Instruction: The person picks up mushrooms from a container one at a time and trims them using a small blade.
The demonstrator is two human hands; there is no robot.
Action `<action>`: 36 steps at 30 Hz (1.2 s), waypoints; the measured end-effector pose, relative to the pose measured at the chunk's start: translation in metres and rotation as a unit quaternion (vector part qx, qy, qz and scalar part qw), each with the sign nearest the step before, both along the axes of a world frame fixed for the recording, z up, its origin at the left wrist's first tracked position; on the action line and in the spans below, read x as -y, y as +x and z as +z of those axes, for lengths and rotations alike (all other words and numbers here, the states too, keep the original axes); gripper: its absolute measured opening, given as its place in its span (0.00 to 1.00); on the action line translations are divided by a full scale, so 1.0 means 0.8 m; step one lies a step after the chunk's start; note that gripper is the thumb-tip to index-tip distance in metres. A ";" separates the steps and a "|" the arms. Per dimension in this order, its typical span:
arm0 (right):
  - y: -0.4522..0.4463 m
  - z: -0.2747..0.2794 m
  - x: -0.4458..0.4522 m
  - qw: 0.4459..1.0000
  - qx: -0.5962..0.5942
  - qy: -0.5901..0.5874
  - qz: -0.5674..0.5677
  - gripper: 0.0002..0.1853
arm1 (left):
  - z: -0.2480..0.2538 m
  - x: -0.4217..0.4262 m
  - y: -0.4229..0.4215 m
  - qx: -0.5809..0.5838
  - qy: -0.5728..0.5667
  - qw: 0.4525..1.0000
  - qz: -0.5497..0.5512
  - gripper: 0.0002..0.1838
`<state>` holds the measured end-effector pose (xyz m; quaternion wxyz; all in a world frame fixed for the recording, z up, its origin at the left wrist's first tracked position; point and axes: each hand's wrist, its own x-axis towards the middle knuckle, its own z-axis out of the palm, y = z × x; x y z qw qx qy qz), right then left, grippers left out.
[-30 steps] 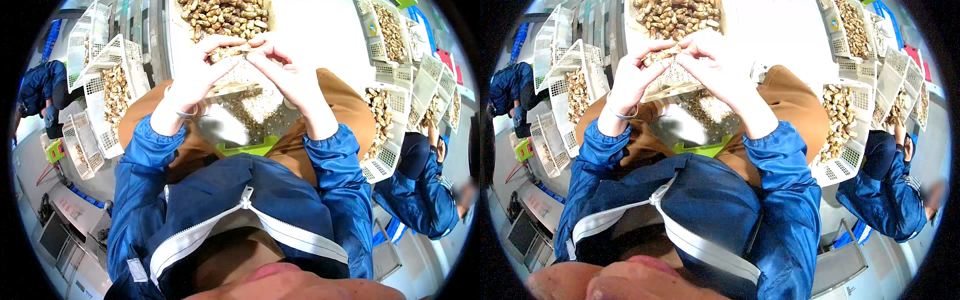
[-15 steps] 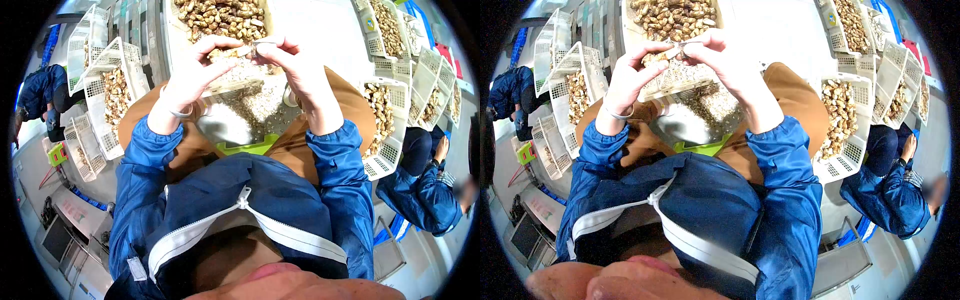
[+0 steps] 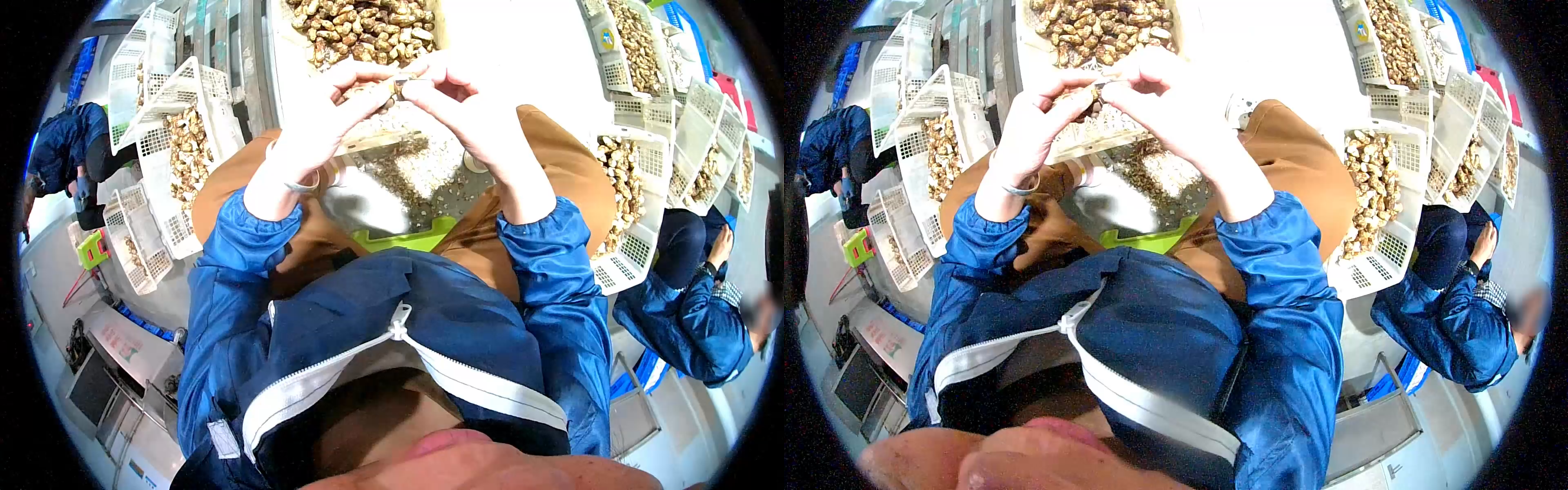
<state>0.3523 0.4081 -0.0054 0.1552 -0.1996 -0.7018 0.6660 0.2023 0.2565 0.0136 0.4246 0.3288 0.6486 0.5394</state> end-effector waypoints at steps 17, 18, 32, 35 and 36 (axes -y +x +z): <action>0.001 0.004 -0.004 0.998 -0.033 -0.059 0.000 0.08 | -0.005 0.002 0.001 0.324 -0.013 0.946 0.021 0.15; -0.001 -0.002 -0.002 0.999 -0.038 -0.035 0.012 0.09 | -0.008 0.003 -0.001 0.320 -0.005 0.947 0.007 0.15; 0.000 -0.004 -0.006 0.995 -0.052 -0.057 0.063 0.09 | -0.021 0.010 -0.002 0.417 0.015 0.909 0.017 0.14; -0.001 0.001 -0.004 0.995 -0.058 0.005 0.084 0.09 | -0.019 0.015 -0.003 0.416 -0.001 0.909 0.043 0.14; -0.002 0.001 -0.002 0.993 -0.071 0.028 0.085 0.09 | -0.022 0.017 -0.005 0.428 0.011 0.903 0.033 0.14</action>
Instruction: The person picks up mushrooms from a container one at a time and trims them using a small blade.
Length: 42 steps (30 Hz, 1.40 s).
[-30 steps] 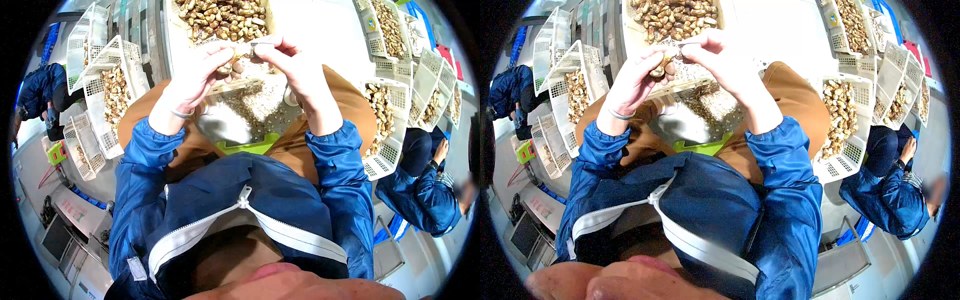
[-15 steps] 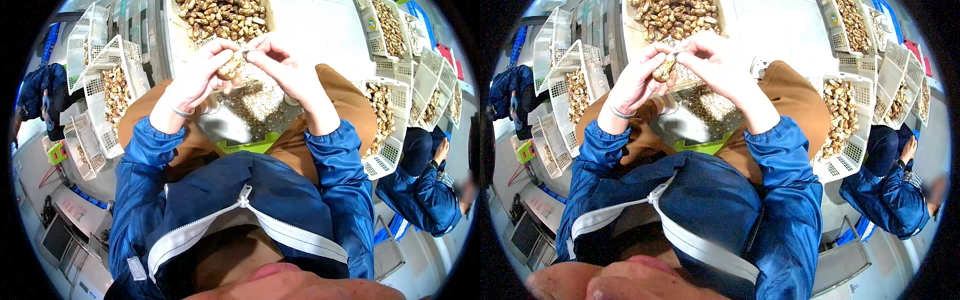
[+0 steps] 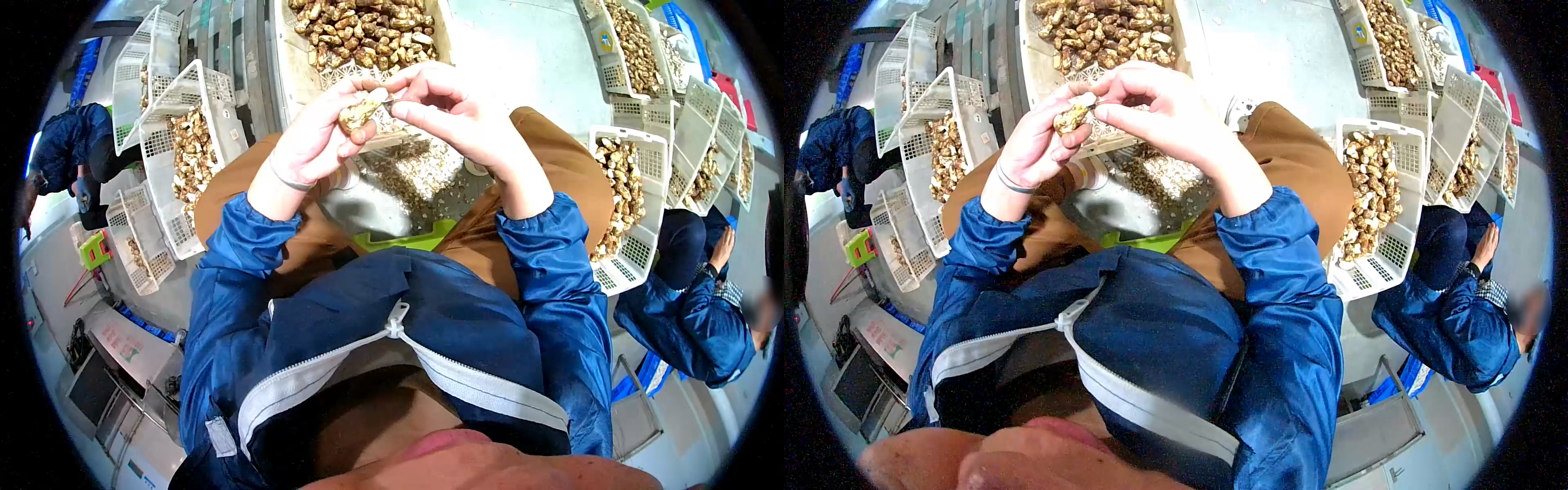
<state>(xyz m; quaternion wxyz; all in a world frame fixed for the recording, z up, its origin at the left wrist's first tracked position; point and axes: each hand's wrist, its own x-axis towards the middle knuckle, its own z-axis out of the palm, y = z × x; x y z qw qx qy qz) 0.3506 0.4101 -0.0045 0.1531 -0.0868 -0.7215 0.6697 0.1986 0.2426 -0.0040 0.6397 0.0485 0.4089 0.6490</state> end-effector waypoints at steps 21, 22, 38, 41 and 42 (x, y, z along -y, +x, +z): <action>0.030 0.021 -0.034 0.952 0.049 0.253 -0.167 0.08 | -0.016 0.247 -0.311 -0.665 -0.283 0.688 0.063 0.22; 0.028 0.014 -0.037 0.949 0.091 0.248 -0.173 0.08 | -0.030 0.175 -0.287 -0.679 -0.236 0.694 0.027 0.22; 0.034 0.002 -0.064 0.958 0.157 0.182 -0.159 0.11 | -0.292 -0.226 -0.145 -0.886 -0.089 0.456 -0.019 0.17; 0.039 0.005 -0.062 0.964 0.153 0.136 -0.170 0.13 | -0.286 -0.216 -0.162 -0.777 0.008 0.630 0.015 0.17; 0.040 0.007 -0.061 0.965 0.151 0.129 -0.171 0.13 | -0.261 -0.210 -0.154 -0.655 -0.034 0.754 -0.030 0.18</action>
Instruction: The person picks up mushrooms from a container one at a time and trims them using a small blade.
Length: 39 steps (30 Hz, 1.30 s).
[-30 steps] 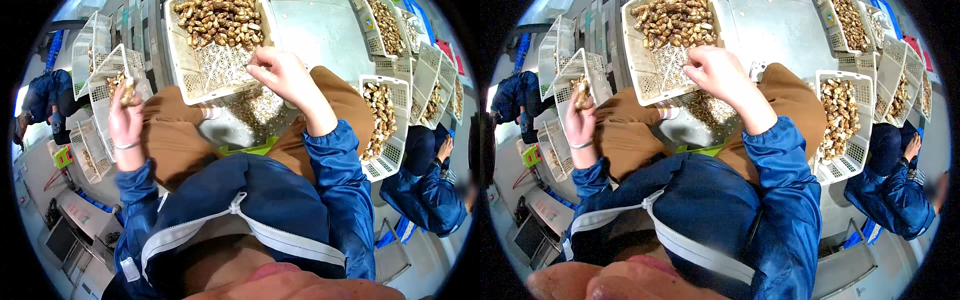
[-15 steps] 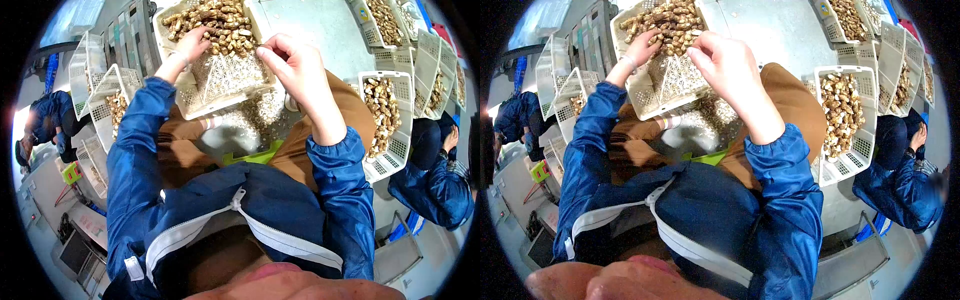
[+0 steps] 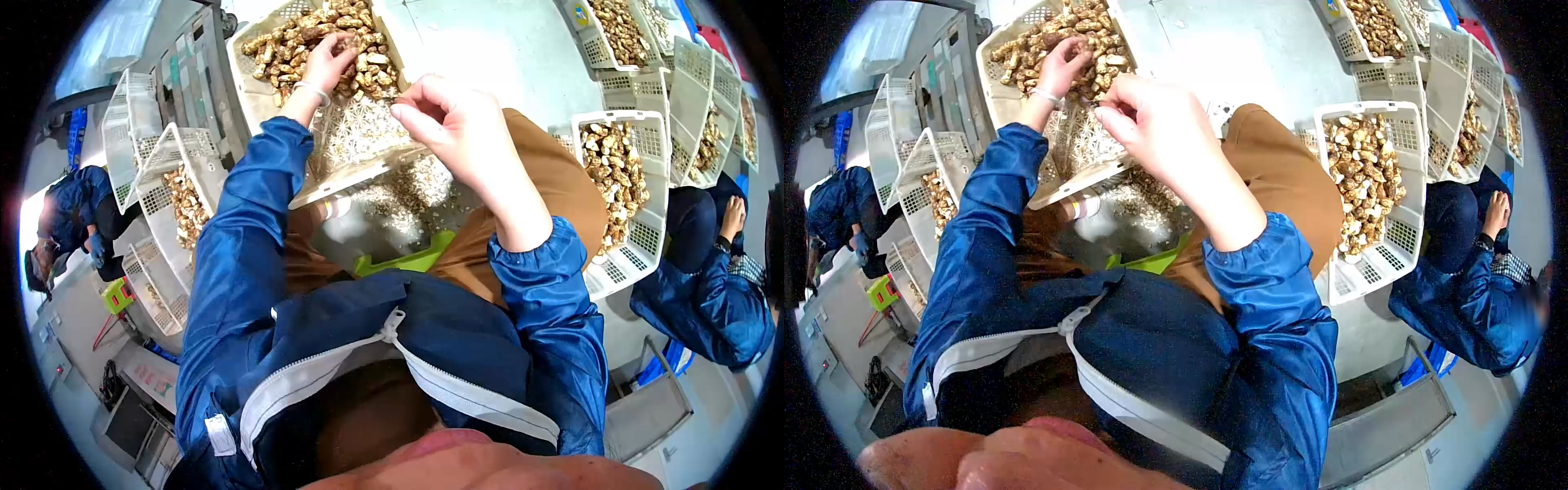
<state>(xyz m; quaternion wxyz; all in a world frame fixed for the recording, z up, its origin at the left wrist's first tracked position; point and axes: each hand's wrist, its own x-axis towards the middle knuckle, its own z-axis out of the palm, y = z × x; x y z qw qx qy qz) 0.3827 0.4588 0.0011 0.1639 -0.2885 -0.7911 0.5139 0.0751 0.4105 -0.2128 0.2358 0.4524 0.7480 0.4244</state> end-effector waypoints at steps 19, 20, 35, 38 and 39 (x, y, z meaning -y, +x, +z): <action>-0.040 -0.004 0.053 0.976 -0.191 0.040 0.099 0.09 | 0.276 0.194 0.156 0.194 0.035 0.979 -0.042 0.20; -0.038 0.003 0.053 0.984 -0.147 -0.029 0.094 0.09 | 0.277 0.193 0.153 0.182 0.030 0.982 -0.048 0.20; -0.045 -0.009 0.050 0.974 -0.168 -0.115 0.099 0.08 | 0.280 0.188 0.141 -0.099 0.076 0.987 -0.098 0.20; -0.040 -0.007 0.048 0.941 -0.139 -0.302 0.064 0.09 | 0.279 0.192 0.147 0.110 0.044 0.990 -0.074 0.19; -0.039 -0.004 0.049 0.946 -0.154 -0.276 0.068 0.09 | 0.281 0.192 0.149 0.180 0.030 0.981 -0.060 0.19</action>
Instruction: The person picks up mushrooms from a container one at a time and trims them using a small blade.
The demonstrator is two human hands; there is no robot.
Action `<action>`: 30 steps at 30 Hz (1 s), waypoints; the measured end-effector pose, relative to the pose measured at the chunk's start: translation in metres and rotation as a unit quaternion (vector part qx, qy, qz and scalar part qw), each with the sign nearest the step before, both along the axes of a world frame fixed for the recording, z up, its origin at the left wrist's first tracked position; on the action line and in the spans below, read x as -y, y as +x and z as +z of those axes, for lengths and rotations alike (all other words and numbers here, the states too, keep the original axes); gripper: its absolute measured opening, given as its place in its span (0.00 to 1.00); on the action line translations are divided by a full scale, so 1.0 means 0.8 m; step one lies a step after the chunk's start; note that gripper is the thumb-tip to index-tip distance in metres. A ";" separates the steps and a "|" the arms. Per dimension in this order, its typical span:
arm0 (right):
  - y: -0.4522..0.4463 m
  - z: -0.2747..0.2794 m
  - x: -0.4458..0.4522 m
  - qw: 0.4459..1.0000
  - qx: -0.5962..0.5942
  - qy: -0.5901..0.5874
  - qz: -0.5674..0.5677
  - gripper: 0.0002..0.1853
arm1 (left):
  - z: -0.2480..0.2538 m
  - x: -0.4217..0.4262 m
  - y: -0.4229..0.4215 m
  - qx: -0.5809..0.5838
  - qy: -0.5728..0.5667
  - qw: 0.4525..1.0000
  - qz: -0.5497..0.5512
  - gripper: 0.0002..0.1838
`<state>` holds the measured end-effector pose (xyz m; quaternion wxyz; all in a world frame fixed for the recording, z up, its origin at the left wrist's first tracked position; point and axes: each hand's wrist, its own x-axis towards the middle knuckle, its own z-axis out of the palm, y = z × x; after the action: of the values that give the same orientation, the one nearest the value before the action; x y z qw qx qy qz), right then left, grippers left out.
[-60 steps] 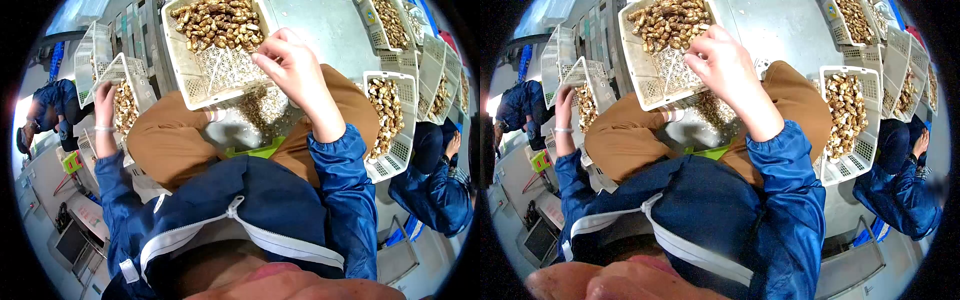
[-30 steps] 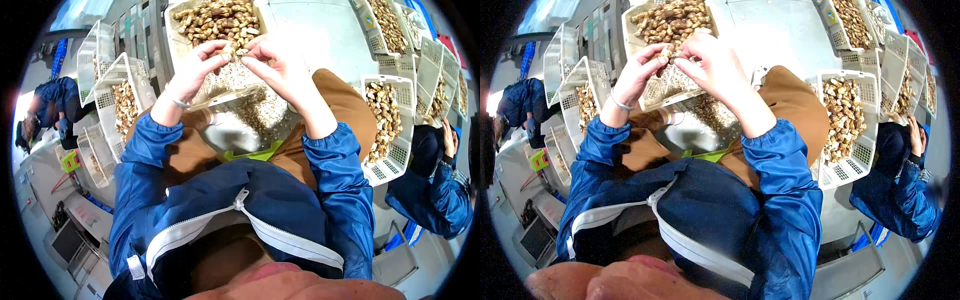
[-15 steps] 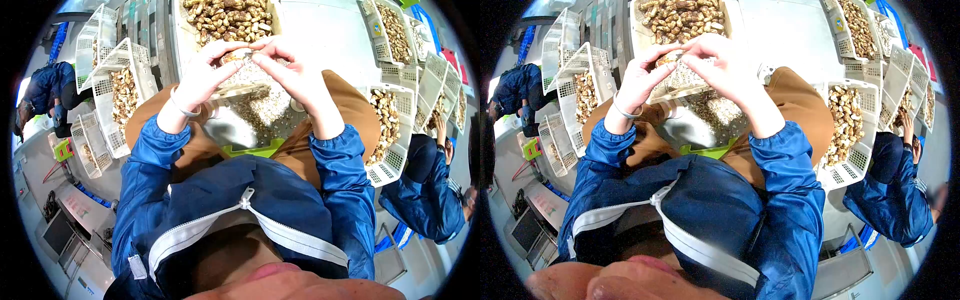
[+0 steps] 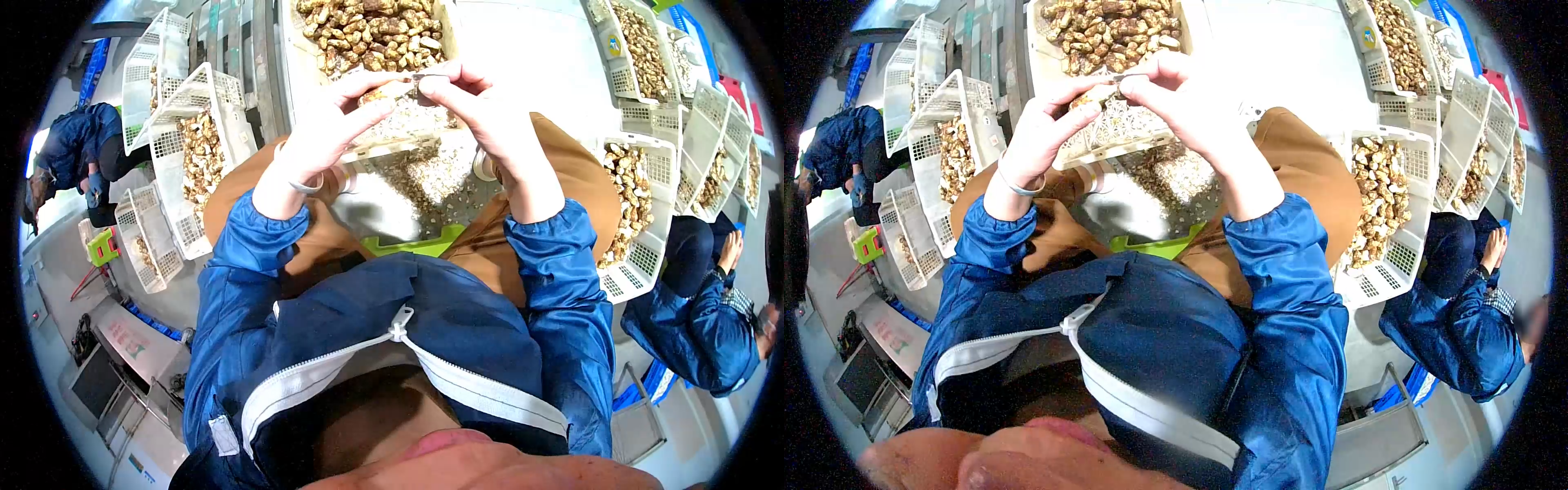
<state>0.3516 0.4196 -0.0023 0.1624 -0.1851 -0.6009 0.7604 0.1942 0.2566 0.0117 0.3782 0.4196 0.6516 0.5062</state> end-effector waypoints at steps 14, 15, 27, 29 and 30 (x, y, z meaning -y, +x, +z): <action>-0.010 -0.002 0.003 0.997 -0.006 0.069 0.037 0.09 | -0.005 0.002 -0.008 0.274 -0.022 0.961 -0.005 0.19; -0.007 0.010 0.005 0.998 0.026 0.059 0.012 0.09 | 0.003 0.000 -0.002 0.235 -0.062 0.970 0.026 0.16; -0.016 0.020 0.011 0.998 0.042 -0.051 0.001 0.07 | 0.014 0.009 -0.016 0.243 -0.065 0.967 -0.026 0.20; -0.013 0.006 0.003 0.998 0.014 -0.067 0.006 0.06 | 0.031 0.005 -0.010 0.232 -0.080 0.969 -0.037 0.20; -0.010 0.016 0.012 0.989 0.103 -0.090 -0.057 0.04 | 0.021 0.007 -0.015 0.244 -0.071 0.966 -0.054 0.20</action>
<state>0.3433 0.4098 0.0108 0.1251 -0.3100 -0.5321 0.7779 0.1819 0.2509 0.0285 0.5812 0.2898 0.5505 0.5246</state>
